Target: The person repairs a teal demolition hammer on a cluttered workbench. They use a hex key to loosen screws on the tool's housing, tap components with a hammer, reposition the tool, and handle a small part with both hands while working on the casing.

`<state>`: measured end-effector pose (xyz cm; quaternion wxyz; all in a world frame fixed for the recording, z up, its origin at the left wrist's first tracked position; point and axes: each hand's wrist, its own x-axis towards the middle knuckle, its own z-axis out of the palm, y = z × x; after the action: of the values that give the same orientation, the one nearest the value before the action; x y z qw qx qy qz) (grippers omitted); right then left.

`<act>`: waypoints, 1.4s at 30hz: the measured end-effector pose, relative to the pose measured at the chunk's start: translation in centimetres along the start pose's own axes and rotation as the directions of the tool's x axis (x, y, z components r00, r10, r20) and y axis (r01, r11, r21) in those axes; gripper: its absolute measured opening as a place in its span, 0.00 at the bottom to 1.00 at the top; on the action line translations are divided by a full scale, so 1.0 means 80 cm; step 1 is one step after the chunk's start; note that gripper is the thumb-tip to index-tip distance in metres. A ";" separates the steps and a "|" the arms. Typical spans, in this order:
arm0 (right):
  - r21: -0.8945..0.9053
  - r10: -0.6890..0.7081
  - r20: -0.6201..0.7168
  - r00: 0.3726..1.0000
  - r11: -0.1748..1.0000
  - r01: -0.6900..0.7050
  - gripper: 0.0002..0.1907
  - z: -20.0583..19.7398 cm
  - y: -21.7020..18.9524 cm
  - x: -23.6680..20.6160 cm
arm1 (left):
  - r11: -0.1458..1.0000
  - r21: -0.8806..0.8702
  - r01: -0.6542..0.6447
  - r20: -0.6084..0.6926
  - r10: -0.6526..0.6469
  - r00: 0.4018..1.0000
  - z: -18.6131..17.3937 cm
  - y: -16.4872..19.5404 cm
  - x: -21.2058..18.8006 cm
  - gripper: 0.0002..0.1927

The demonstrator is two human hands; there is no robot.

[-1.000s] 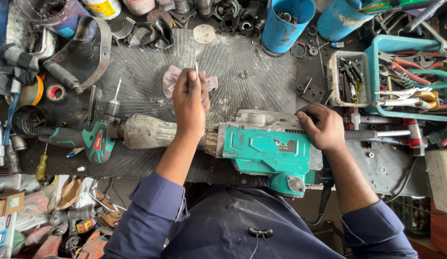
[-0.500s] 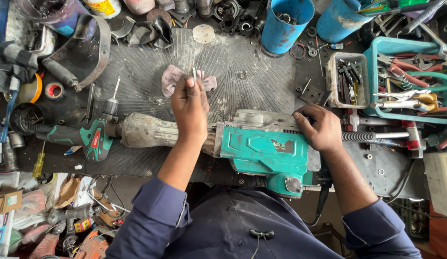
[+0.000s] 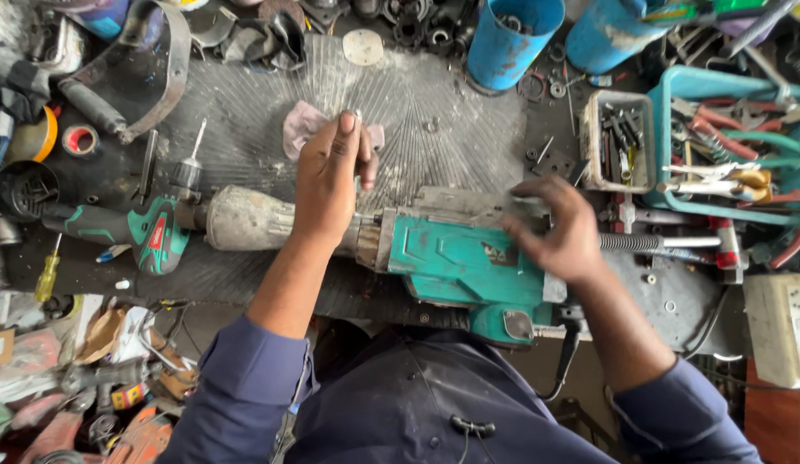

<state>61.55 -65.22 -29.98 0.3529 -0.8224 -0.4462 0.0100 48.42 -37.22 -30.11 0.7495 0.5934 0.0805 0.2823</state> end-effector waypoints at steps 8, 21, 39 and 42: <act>-0.300 -0.298 0.319 0.900 0.868 0.394 0.58 0.056 -0.113 0.043 | 0.989 0.029 0.143 -0.178 -0.136 0.975 0.032 0.021 0.035 0.21; -0.354 -0.055 0.414 0.909 0.910 0.216 0.54 0.084 -0.122 0.053 | 0.996 0.019 -0.092 -0.205 0.094 0.974 0.036 0.006 0.018 0.24; -0.397 -0.027 0.414 0.910 0.894 0.207 0.51 0.104 -0.122 0.046 | 0.968 -0.017 -0.249 -0.076 0.247 0.966 0.010 0.017 -0.089 0.22; -0.392 -0.006 0.421 0.907 0.900 0.188 0.50 0.105 -0.119 0.048 | 0.919 0.063 -0.389 -0.017 0.390 0.920 0.001 0.009 -0.108 0.19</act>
<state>54.16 -54.20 -29.55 0.0642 -0.8346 -0.5429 0.0670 41.06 -41.64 -31.25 0.6596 0.6148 -0.0199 0.4319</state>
